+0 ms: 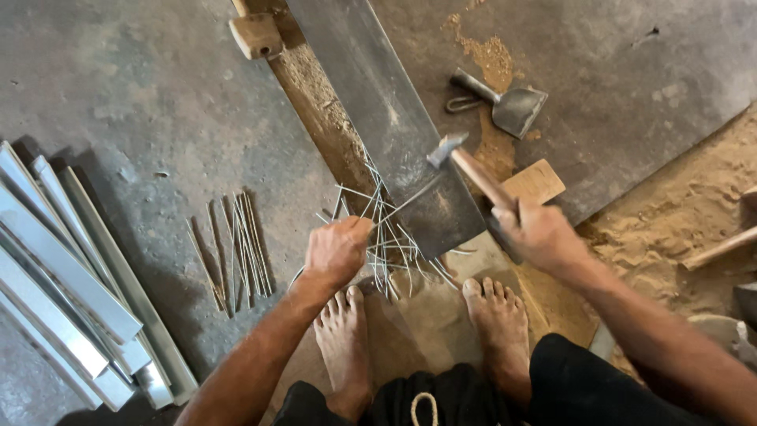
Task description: The person stands over a metal plate on the workshop floor and straightens bent nails one at a time, holding each nail against the plate with one hand and hammering it flat with a hammer in the other hand, placing the straightened nails in a pile beside the plate.
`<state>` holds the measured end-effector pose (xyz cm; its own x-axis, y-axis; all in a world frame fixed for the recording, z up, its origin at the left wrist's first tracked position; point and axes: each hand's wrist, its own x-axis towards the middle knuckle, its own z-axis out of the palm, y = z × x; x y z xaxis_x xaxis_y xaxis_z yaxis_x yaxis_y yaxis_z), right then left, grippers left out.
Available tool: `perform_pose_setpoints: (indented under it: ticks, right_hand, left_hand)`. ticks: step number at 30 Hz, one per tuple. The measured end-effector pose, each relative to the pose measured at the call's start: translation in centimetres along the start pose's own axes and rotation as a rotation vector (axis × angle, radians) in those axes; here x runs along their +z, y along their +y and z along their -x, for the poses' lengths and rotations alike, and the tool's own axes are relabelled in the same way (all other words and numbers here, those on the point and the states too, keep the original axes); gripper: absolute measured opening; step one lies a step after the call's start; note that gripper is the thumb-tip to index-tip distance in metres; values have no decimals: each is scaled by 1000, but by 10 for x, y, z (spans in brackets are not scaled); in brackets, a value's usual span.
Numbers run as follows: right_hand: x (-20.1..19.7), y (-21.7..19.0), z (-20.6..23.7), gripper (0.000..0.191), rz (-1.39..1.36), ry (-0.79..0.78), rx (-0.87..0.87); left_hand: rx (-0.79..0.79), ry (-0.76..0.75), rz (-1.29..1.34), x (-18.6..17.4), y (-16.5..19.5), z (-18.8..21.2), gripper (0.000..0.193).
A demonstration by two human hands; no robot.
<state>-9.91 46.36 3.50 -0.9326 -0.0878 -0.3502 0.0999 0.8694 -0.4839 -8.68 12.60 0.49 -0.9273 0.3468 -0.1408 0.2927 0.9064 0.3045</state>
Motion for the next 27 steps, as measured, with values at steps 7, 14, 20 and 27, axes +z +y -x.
perform_pose_setpoints:
  ticks: [7, 14, 20, 27]
  right_hand:
    - [-2, -48, 2, 21, -482, -324, 219]
    - [21, -52, 6, 18, -879, -283, 124]
    - [23, -56, -4, 13, -1118, -183, 120]
    - [33, -64, -7, 13, -1137, -167, 146]
  left_hand:
    - [594, 219, -215, -50, 34, -21, 19]
    - [467, 422, 1, -48, 66, -30, 39]
    - [-6, -117, 996, -4, 84, 10, 35]
    - [-174, -177, 1129, 30, 72, 23, 14]
